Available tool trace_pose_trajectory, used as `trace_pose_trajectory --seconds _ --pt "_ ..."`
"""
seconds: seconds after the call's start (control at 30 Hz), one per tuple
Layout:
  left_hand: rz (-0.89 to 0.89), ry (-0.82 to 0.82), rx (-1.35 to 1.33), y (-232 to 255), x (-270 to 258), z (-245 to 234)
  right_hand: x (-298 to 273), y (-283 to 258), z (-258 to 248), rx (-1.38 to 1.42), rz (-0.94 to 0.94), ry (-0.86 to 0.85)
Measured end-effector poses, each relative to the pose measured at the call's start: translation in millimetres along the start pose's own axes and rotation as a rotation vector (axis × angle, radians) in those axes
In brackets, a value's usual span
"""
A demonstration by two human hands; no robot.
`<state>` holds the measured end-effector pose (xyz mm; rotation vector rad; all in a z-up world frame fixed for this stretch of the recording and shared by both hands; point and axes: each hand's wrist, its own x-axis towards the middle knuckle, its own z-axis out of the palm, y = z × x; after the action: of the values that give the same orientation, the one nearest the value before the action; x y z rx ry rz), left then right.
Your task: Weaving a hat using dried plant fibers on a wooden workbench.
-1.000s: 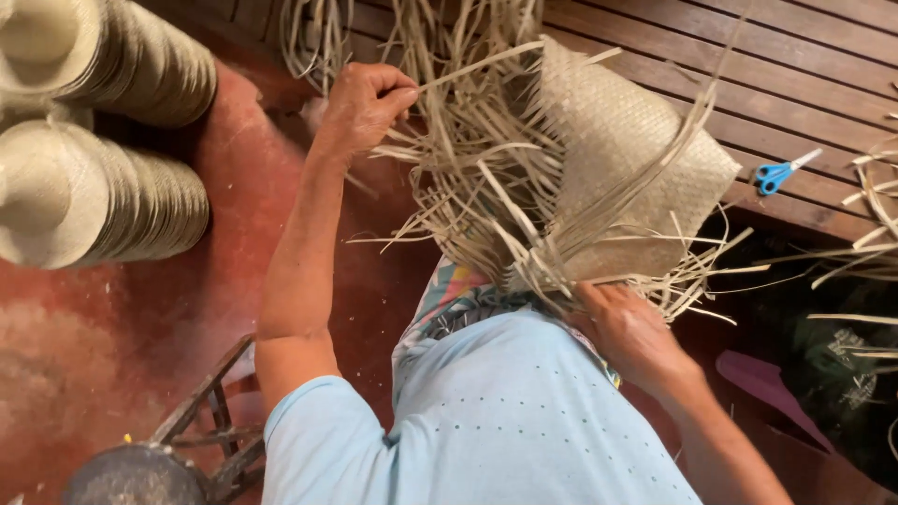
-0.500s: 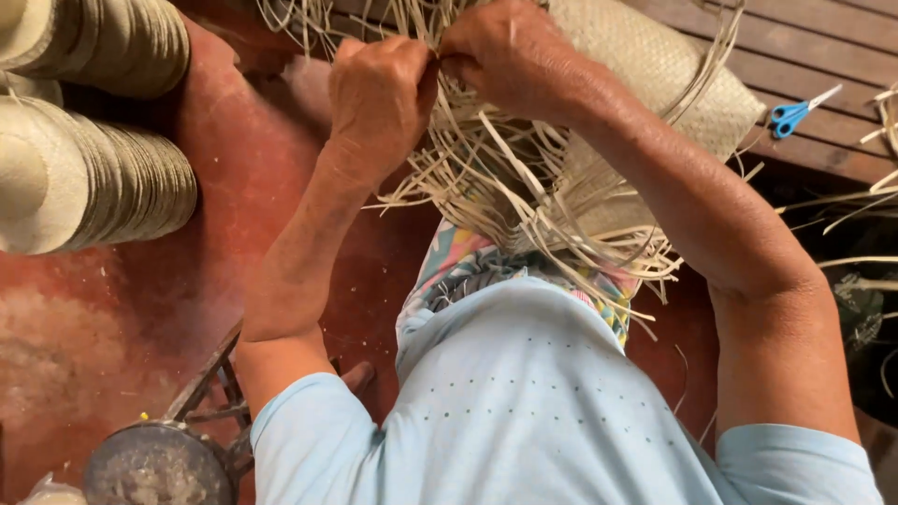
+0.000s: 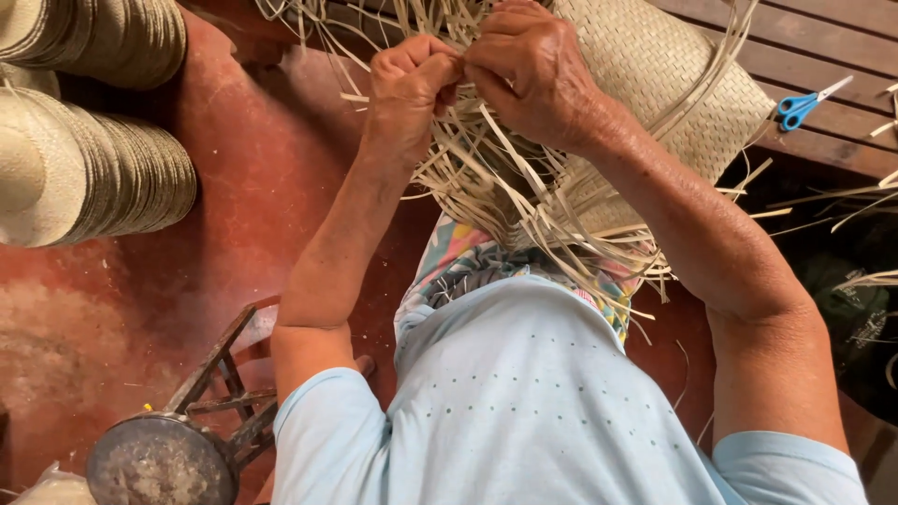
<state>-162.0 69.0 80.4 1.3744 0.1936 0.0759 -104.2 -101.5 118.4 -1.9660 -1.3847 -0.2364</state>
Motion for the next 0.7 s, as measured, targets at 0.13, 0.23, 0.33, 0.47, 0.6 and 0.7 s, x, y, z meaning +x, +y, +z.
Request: trace_pose_trajectory --seconds 0.13,0.23,0.33,0.47,0.6,0.7 --pt "0.080 0.007 -0.035 3.9 1.1 -6.9 -0.2 -7.7 -16.7 -0.058 0.064 -0.020" --pt "0.487 -0.016 0.368 40.4 -11.7 -9.0 -0.5 -28.7 -40.5 -0.069 0.204 -0.010" --pt "0.584 -0.111 0.514 60.9 -37.9 -1.2 0.1 -58.6 -60.7 0.118 0.282 -0.037" --pt "0.531 -0.233 0.553 61.7 -63.2 13.7 -7.8 -84.3 -75.3 0.075 0.287 -0.133" --pt "0.646 -0.250 0.693 58.2 -63.1 25.2 -24.4 -88.2 -78.5 -0.083 0.245 -0.184" --pt "0.726 -0.367 0.640 49.9 -59.6 28.6 -36.6 -90.1 -74.0 -0.354 0.283 -0.203"
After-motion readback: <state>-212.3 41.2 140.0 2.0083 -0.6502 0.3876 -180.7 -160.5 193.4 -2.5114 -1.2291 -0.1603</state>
